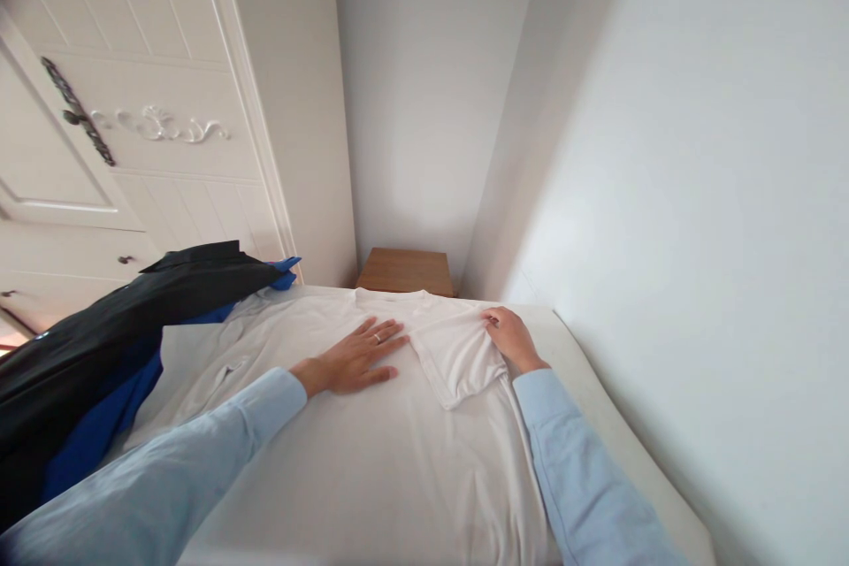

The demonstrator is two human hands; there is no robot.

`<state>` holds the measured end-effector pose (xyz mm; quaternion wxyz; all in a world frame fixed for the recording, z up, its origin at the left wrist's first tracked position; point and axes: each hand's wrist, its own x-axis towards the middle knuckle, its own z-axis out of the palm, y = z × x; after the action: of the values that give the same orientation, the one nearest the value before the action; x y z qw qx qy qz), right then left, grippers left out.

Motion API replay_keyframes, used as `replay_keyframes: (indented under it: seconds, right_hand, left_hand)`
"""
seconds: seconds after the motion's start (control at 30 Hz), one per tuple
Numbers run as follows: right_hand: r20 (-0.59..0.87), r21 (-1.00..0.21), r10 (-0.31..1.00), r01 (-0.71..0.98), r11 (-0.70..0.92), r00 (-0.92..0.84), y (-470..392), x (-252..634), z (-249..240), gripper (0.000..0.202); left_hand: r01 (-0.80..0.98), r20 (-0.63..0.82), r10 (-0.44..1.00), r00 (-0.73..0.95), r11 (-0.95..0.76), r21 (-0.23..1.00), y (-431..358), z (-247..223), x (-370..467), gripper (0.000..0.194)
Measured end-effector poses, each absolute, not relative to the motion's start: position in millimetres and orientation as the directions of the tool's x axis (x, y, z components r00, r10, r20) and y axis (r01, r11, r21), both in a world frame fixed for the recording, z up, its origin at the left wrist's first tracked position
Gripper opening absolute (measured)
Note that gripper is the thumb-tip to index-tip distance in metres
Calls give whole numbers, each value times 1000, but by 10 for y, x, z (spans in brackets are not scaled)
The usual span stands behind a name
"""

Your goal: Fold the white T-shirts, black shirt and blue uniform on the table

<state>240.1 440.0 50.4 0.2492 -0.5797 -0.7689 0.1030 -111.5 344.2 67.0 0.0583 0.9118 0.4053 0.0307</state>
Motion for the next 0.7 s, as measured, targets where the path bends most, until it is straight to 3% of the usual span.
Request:
replay_keyframes:
  seconds: [0.3, 0.47, 0.7]
  right_hand:
    - [320, -426, 908, 815, 392, -270, 4451, 2352, 406, 45]
    - [216, -458, 877, 748, 479, -429, 4483, 2357, 291, 50]
    - [215, -433, 856, 740, 515, -470, 4646, 2494, 89, 78]
  left_hand:
    - [746, -10, 750, 661, -656, 114, 3444, 667, -1115, 76]
    - [746, -16, 751, 661, -654, 120, 3439, 670, -1114, 77]
    - [734, 29, 745, 666, -662, 152, 3449, 630, -1130, 73]
